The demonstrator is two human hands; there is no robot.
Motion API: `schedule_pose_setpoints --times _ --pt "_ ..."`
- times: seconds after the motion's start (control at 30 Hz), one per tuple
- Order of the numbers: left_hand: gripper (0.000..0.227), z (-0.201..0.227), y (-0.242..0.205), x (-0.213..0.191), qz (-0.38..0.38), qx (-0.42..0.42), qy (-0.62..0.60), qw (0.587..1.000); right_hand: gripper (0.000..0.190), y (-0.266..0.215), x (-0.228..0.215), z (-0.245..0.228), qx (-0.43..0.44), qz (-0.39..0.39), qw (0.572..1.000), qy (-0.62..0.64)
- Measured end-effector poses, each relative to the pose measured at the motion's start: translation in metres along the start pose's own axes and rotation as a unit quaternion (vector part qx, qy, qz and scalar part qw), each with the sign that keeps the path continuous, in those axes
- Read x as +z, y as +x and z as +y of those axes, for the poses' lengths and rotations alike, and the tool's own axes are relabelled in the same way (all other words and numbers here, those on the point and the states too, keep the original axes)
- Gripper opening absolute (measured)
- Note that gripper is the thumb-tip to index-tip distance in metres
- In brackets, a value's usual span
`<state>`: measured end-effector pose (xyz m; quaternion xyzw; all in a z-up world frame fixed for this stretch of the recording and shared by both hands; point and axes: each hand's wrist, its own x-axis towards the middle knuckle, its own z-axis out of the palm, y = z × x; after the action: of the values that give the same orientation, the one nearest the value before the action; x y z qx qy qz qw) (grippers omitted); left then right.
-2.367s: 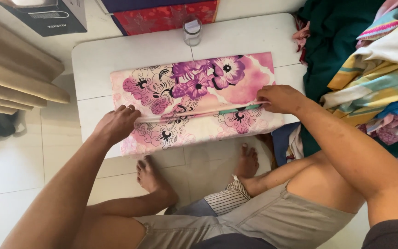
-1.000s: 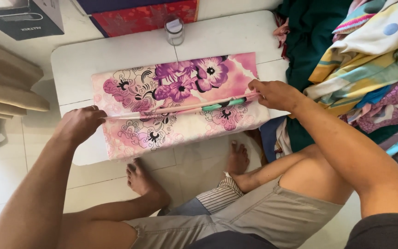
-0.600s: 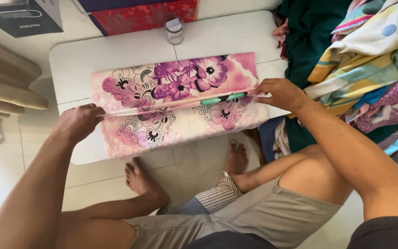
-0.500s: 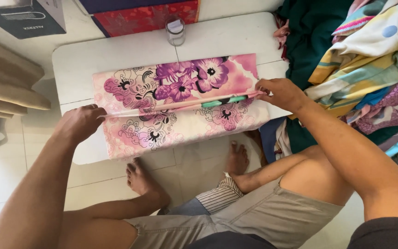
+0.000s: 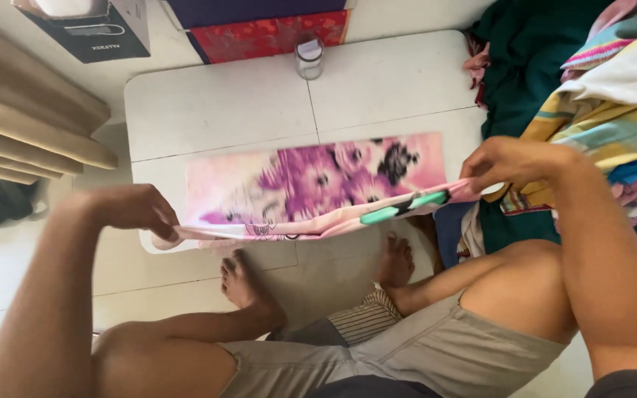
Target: The person uses a lint roller to remove debris from a piece of patterned fabric and then folds it neatly on a small table.
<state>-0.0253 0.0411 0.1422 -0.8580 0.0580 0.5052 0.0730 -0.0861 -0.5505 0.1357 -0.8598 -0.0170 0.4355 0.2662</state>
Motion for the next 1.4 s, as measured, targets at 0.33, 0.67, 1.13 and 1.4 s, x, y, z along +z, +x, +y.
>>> schedule_pose_setpoints --times 0.33,0.67,1.13,1.4 --pt "0.013 0.001 0.019 -0.024 0.567 0.081 -0.133 0.809 0.012 0.048 -0.033 -0.01 -0.271 0.57 0.776 0.013" --pt "0.03 0.001 -0.031 -0.036 0.384 0.106 -0.118 0.91 0.02 0.003 -0.036 -0.03 -0.186 0.388 0.901 -0.063" --pt "0.03 -0.023 -0.11 -0.025 0.337 0.077 -0.181 0.921 0.013 -0.074 -0.041 0.003 -0.196 0.446 0.871 0.059" --pt "0.015 0.002 0.014 -0.04 0.644 0.097 -0.072 0.755 0.019 0.055 -0.064 0.019 -0.218 0.512 0.83 0.011"
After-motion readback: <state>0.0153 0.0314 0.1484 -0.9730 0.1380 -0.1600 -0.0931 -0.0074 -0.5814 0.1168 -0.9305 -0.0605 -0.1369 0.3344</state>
